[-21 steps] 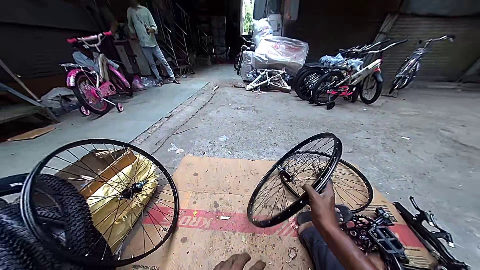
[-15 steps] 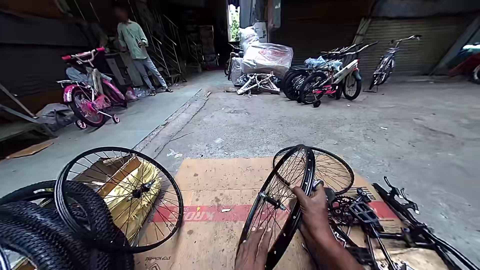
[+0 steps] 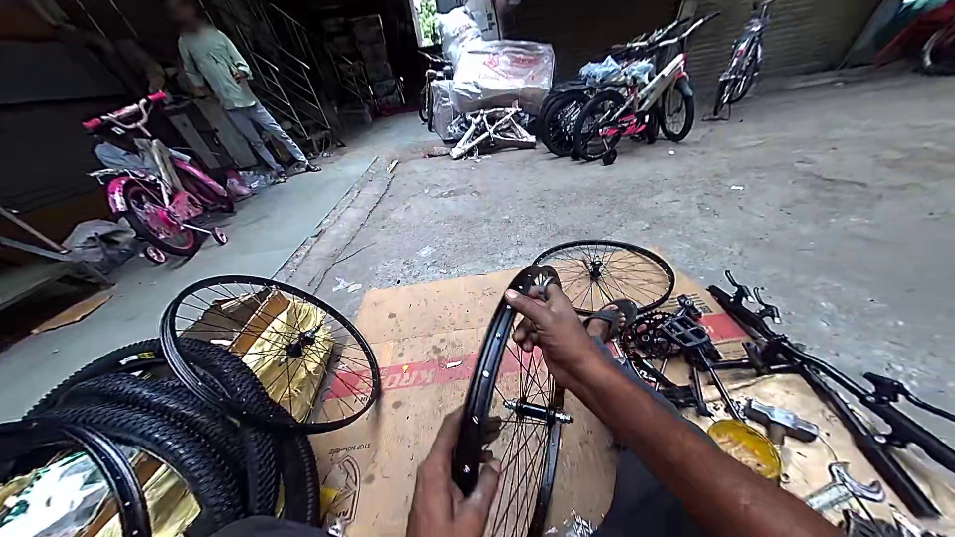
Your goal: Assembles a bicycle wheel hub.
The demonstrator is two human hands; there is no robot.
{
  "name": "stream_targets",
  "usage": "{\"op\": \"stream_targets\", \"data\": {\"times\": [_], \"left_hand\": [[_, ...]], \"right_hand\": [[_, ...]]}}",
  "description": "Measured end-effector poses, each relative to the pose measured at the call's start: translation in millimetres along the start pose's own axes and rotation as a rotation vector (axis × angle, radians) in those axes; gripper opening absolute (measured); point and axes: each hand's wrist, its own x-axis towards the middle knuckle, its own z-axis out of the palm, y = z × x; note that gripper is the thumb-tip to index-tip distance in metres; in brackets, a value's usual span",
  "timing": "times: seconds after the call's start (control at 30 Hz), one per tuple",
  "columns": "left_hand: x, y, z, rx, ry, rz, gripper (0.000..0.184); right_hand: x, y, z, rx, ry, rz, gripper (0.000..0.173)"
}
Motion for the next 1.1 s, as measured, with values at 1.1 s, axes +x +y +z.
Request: {"op": "stream_targets", "data": {"times": [1.1], "left_hand": [[1.7,-21.1,56.3,0.324,-0.041,-0.116,0.083]], "right_hand": [[-59.8,198.5,-174.7,-0.204,0.397,0.452,0.044]]}}
